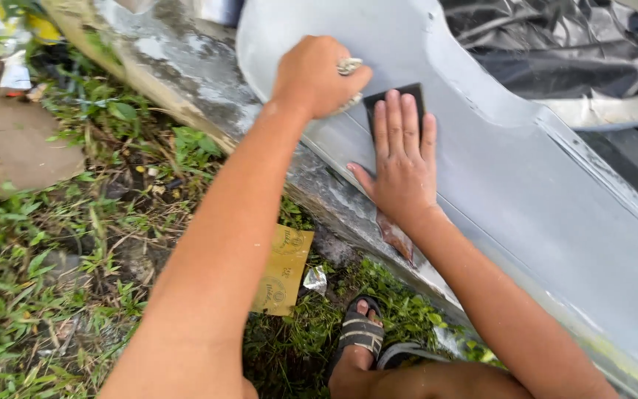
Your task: Wet sanding a car bumper using a sanding block and water to prepare the surface.
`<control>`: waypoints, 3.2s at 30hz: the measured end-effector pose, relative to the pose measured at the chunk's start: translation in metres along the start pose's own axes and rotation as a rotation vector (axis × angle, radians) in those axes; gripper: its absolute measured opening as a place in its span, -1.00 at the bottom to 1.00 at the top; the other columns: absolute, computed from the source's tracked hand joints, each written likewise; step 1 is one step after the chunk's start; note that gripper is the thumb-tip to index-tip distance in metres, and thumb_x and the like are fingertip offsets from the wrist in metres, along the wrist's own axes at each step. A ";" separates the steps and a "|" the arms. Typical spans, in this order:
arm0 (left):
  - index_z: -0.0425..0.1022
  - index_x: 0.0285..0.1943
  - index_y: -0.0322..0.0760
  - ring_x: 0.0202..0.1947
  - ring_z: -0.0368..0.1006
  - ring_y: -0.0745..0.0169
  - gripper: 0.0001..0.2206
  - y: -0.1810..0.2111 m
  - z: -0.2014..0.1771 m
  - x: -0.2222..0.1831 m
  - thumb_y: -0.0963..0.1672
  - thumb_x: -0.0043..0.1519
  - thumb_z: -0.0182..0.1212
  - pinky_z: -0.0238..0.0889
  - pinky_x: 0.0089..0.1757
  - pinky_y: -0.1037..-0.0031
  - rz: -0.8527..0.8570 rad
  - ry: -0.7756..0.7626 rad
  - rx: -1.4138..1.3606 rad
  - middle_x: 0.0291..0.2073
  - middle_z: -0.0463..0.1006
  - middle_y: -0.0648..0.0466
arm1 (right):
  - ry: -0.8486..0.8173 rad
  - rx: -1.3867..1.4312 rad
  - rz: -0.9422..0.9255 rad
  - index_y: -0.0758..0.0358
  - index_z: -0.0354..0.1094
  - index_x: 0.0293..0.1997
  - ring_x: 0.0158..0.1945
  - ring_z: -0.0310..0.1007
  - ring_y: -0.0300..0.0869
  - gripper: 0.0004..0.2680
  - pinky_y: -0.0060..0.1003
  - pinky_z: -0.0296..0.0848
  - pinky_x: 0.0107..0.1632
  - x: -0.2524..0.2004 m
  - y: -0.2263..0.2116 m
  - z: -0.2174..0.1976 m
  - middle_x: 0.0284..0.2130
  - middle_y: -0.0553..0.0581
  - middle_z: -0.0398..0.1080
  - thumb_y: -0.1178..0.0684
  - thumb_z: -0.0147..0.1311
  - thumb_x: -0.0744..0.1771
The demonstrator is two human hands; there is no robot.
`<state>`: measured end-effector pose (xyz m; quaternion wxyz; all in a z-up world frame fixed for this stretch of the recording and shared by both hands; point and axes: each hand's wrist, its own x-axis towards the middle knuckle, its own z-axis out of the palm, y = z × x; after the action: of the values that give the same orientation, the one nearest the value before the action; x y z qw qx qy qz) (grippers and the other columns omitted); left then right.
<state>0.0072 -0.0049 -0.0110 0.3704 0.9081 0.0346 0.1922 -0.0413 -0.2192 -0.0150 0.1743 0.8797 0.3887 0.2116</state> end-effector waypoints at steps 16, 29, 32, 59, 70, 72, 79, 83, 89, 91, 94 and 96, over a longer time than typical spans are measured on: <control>0.06 -0.69 0.00 -0.68 -0.08 0.27 -0.53 -0.003 -0.007 -0.004 0.06 0.19 0.20 -0.14 -0.55 0.32 -0.057 -0.060 -0.015 -0.77 0.03 0.28 | -0.023 -0.060 -0.009 0.44 -0.03 0.55 0.56 -0.16 0.26 -0.20 0.26 -0.16 0.51 -0.117 0.033 0.015 0.51 0.40 -0.08 -0.59 -0.22 0.35; 0.05 -0.69 -0.05 -0.64 -0.07 0.26 -0.57 0.004 -0.012 -0.004 0.06 0.12 0.16 -0.09 -0.55 0.31 -0.062 -0.044 -0.033 -0.77 0.05 0.26 | -0.045 0.051 0.014 0.47 -0.18 0.61 0.59 -0.36 0.22 -0.23 0.27 -0.31 0.52 0.015 -0.008 -0.004 0.55 0.37 -0.26 -0.46 -0.24 0.35; 0.20 -0.71 -0.07 -0.69 0.09 0.21 -0.58 -0.003 -0.003 -0.003 0.08 0.15 0.15 -0.02 -0.58 0.25 0.007 -0.025 -0.012 -0.78 0.21 0.23 | -0.086 0.020 -0.025 0.42 -0.20 0.61 0.60 -0.33 0.16 -0.27 0.18 -0.28 0.54 -0.017 0.002 -0.008 0.56 0.33 -0.23 -0.43 -0.26 0.38; -0.13 -0.63 -0.05 -0.57 -0.23 0.27 -0.54 0.004 -0.013 -0.005 0.04 0.08 0.16 -0.24 -0.51 0.33 -0.070 -0.039 -0.014 -0.73 -0.13 0.26 | -0.016 0.019 0.082 0.58 -0.16 0.59 0.54 -0.37 0.40 -0.13 0.33 -0.30 0.51 0.010 -0.026 0.009 0.52 0.53 -0.26 -0.61 -0.44 0.34; 0.13 -0.58 -0.04 -0.65 0.06 0.12 -0.53 -0.027 0.019 -0.003 0.05 0.40 0.15 -0.15 -0.50 0.18 0.204 0.027 0.105 -0.71 0.15 0.18 | -0.102 -0.320 -0.033 0.27 -0.15 0.63 0.59 -0.23 0.08 -0.27 -0.02 -0.15 0.55 -0.088 0.029 0.011 0.55 0.24 -0.17 -0.46 0.00 0.39; 0.14 -0.47 -0.04 -0.57 0.07 0.19 -0.60 -0.030 0.011 -0.010 0.05 0.36 0.19 -0.08 -0.46 0.22 0.130 0.036 0.039 -0.65 0.15 0.22 | -0.233 -0.037 0.038 0.37 -0.29 0.61 0.61 -0.39 0.10 -0.35 0.03 -0.33 0.58 -0.120 0.042 0.016 0.57 0.34 -0.29 -0.36 -0.36 0.42; 0.23 -0.62 0.01 -0.66 0.22 0.03 -0.59 -0.017 0.012 0.003 0.12 0.25 0.10 0.01 -0.52 0.13 0.082 0.016 0.139 -0.73 0.28 0.18 | -0.013 0.038 0.039 0.52 -0.03 0.54 0.57 -0.27 0.28 -0.24 0.24 -0.22 0.52 -0.142 0.043 0.015 0.51 0.45 -0.10 -0.49 -0.18 0.37; 0.32 -0.69 -0.10 -0.63 0.32 -0.09 -0.59 -0.010 0.009 0.004 0.12 0.10 0.17 0.14 -0.51 0.08 0.049 0.063 0.060 -0.72 0.40 0.09 | 0.010 0.067 -0.036 0.51 -0.07 0.56 0.57 -0.27 0.30 -0.18 0.22 -0.25 0.53 -0.087 0.025 0.005 0.52 0.43 -0.11 -0.56 -0.18 0.33; 0.06 -0.69 -0.06 -0.64 0.02 0.13 -0.57 -0.004 -0.002 0.001 0.08 0.09 0.16 -0.04 -0.52 0.23 -0.014 -0.003 0.019 -0.76 0.13 0.20 | -0.043 0.102 -0.097 0.52 -0.17 0.58 0.58 -0.41 0.27 -0.14 0.25 -0.33 0.53 0.004 -0.015 0.012 0.55 0.41 -0.24 -0.57 -0.30 0.30; -0.09 -0.64 -0.03 -0.60 -0.16 0.24 -0.54 0.000 -0.007 -0.002 0.06 0.11 0.15 -0.16 -0.51 0.30 -0.033 -0.044 0.017 -0.74 -0.04 0.26 | -0.043 0.107 -0.089 0.48 -0.20 0.59 0.58 -0.43 0.24 -0.15 0.23 -0.35 0.54 0.018 -0.021 0.014 0.55 0.38 -0.25 -0.55 -0.29 0.28; 0.13 -0.71 -0.07 -0.68 0.10 0.16 -0.62 0.002 -0.007 -0.002 0.07 0.04 0.12 0.06 -0.52 0.24 -0.031 -0.057 -0.042 -0.79 0.23 0.22 | -0.034 0.116 -0.061 0.50 -0.19 0.59 0.58 -0.39 0.31 -0.18 0.26 -0.35 0.54 0.019 -0.021 0.011 0.54 0.47 -0.22 -0.50 -0.28 0.31; 0.42 -0.67 -0.14 -0.58 0.38 -0.07 -0.64 0.001 0.000 0.002 0.09 0.06 0.11 0.21 -0.45 0.08 0.015 0.002 0.006 -0.71 0.47 0.05 | -0.058 0.093 -0.092 0.45 -0.18 0.60 0.60 -0.39 0.16 -0.22 0.10 -0.35 0.55 0.014 -0.014 0.002 0.55 0.37 -0.21 -0.48 -0.24 0.34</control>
<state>0.0089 -0.0056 -0.0099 0.3663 0.9092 0.0289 0.1960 -0.0401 -0.2000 -0.0204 0.1541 0.8738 0.4327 0.1594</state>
